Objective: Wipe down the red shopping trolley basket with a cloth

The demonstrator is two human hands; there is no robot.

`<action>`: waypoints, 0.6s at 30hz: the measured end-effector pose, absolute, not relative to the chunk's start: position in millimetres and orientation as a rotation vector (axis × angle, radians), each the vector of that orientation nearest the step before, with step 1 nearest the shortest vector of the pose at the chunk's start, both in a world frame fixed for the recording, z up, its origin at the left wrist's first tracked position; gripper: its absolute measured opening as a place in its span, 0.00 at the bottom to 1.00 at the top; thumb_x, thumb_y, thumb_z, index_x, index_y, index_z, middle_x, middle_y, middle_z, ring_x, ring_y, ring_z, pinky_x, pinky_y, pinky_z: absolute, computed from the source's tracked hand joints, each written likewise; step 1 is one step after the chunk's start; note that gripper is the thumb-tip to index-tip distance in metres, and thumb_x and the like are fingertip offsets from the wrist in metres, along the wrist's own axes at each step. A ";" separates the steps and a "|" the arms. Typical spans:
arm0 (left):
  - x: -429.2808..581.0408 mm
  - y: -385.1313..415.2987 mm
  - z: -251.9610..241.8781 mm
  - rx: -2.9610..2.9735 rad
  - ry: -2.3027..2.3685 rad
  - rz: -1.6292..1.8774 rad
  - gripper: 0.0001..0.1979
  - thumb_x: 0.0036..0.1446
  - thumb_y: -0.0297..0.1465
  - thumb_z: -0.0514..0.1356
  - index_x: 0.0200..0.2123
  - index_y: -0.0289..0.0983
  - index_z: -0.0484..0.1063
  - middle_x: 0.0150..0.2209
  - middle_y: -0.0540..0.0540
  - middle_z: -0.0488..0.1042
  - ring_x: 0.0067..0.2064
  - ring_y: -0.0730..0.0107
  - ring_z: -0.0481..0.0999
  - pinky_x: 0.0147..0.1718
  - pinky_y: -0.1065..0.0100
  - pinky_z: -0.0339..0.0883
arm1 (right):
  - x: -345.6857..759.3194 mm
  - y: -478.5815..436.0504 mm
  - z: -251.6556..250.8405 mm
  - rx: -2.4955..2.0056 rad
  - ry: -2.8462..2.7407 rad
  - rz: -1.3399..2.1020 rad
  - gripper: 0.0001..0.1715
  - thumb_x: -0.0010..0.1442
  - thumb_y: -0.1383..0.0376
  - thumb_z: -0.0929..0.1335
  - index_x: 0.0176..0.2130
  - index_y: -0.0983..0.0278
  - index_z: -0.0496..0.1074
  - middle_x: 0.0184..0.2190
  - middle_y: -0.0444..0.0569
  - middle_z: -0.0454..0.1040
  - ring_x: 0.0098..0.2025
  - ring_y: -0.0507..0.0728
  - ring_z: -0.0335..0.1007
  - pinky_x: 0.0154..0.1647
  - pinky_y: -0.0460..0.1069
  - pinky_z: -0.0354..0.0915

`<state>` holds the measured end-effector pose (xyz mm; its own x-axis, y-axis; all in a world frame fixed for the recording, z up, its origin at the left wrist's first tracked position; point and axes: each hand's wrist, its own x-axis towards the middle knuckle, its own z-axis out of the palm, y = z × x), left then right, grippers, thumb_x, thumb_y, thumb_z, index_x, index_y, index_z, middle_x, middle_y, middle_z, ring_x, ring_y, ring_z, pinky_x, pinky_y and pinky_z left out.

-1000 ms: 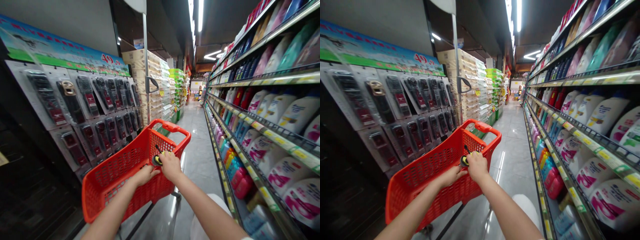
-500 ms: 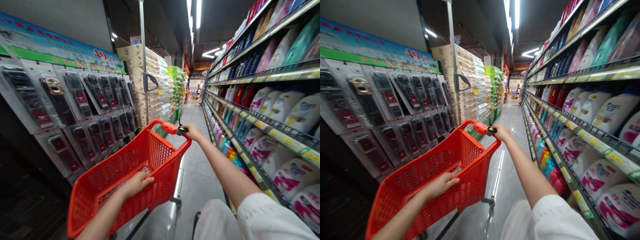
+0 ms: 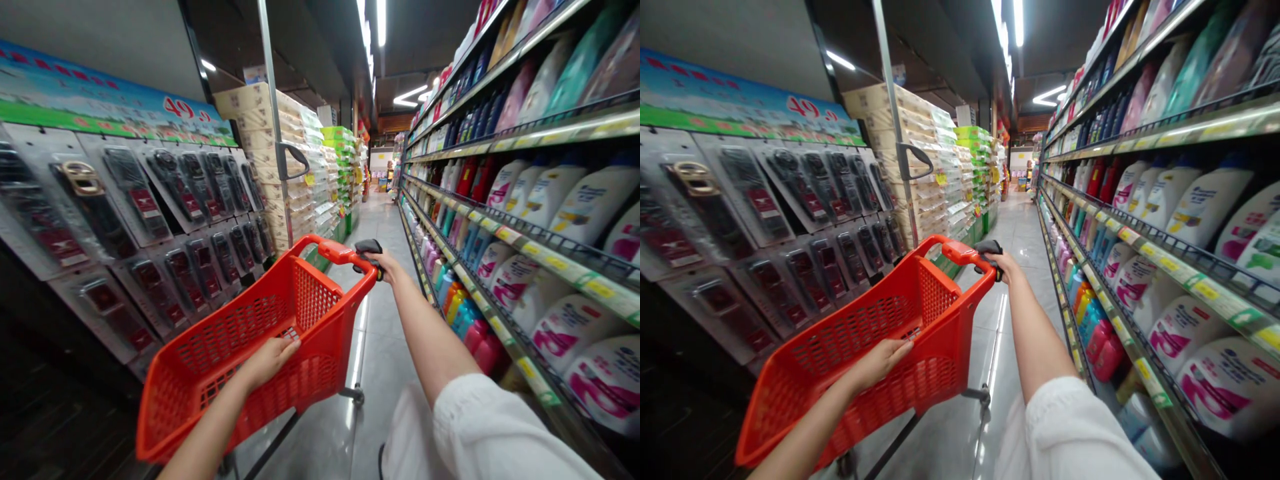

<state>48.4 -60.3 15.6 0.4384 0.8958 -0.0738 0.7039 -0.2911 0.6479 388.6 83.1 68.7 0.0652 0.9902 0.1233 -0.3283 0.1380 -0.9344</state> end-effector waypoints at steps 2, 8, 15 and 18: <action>53.2 -57.6 13.6 2.094 1.327 0.409 0.29 0.58 0.55 0.45 0.23 0.37 0.65 0.22 0.51 0.61 0.27 0.70 0.59 0.28 0.70 0.54 | 391.3 79.9 58.7 -0.858 -0.869 1.211 0.11 0.48 0.68 0.72 0.34 0.67 0.70 0.22 0.48 0.76 0.21 0.57 0.72 0.22 0.52 0.73; 72.8 -47.4 9.4 2.101 1.330 0.443 0.30 0.58 0.55 0.45 0.25 0.35 0.69 0.23 0.50 0.64 0.28 0.69 0.63 0.29 0.69 0.57 | 378.8 72.0 23.4 -0.765 -0.559 0.644 0.20 0.47 0.62 0.72 0.41 0.66 0.70 0.36 0.49 0.77 0.38 0.57 0.74 0.44 0.56 0.72; 83.8 -39.1 11.9 2.036 1.320 0.441 0.32 0.58 0.55 0.44 0.28 0.34 0.72 0.23 0.49 0.67 0.29 0.68 0.64 0.30 0.68 0.59 | 326.1 33.8 -29.6 -1.018 -0.847 0.145 0.26 0.58 0.64 0.63 0.56 0.63 0.60 0.58 0.60 0.61 0.62 0.60 0.59 0.62 0.58 0.57; 85.1 -38.8 13.7 2.000 1.342 0.430 0.32 0.58 0.56 0.45 0.27 0.34 0.72 0.23 0.49 0.67 0.29 0.68 0.65 0.30 0.68 0.60 | 308.2 10.4 -46.6 -1.097 -1.125 0.054 0.26 0.58 0.67 0.62 0.56 0.62 0.60 0.60 0.61 0.57 0.66 0.61 0.50 0.64 0.61 0.54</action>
